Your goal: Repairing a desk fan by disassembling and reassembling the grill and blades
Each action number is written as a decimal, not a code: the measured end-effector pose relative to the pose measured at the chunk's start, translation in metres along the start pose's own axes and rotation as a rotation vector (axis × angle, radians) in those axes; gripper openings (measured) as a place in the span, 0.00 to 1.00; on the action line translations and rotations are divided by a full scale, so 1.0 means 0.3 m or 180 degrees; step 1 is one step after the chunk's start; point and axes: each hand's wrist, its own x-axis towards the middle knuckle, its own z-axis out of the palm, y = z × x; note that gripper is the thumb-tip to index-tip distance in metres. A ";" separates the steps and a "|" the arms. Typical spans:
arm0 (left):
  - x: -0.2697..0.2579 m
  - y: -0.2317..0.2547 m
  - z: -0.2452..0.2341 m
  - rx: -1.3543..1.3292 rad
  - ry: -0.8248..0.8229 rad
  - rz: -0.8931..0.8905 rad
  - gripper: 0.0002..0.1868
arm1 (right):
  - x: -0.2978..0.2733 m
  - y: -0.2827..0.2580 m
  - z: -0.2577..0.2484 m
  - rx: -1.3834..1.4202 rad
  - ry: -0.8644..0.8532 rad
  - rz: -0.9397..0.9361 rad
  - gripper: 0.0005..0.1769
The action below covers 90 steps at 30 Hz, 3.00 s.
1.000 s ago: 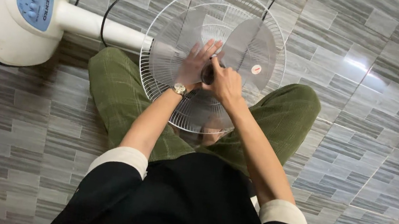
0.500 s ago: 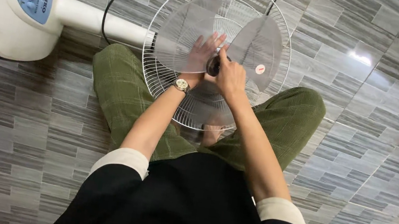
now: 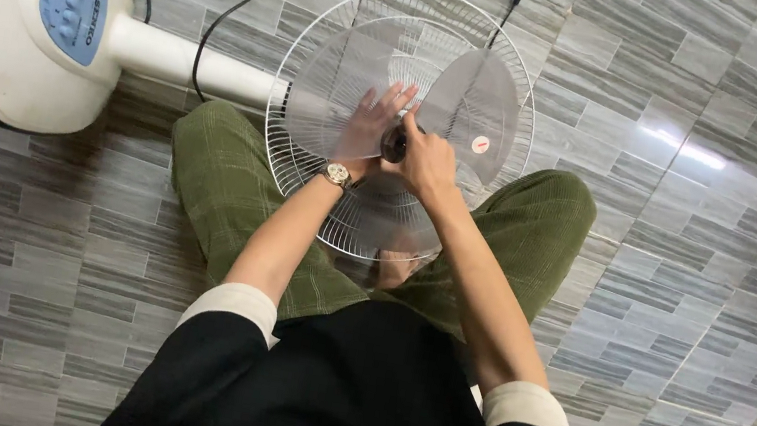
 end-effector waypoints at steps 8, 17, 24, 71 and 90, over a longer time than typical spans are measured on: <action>0.028 0.014 -0.045 -0.0084 -0.0365 -0.0100 0.31 | -0.001 -0.016 -0.095 0.0070 -0.0161 0.0028 0.57; 0.066 0.001 -0.110 -0.0335 -0.0533 -0.0174 0.33 | 0.056 0.025 -0.058 -0.0079 -0.0120 -0.0117 0.63; 0.071 -0.017 -0.173 -0.0941 -0.0511 -0.0250 0.37 | 0.079 0.064 -0.088 -0.0383 -0.0428 -0.0722 0.56; -0.881 0.027 -1.451 -0.0627 -0.0526 -0.0929 0.19 | -1.011 0.344 -0.586 -0.0046 0.1368 -0.0678 0.15; -1.056 -0.130 -0.642 -0.1105 -0.1082 -0.2408 0.30 | -0.743 0.526 0.377 0.0826 0.1061 0.0622 0.25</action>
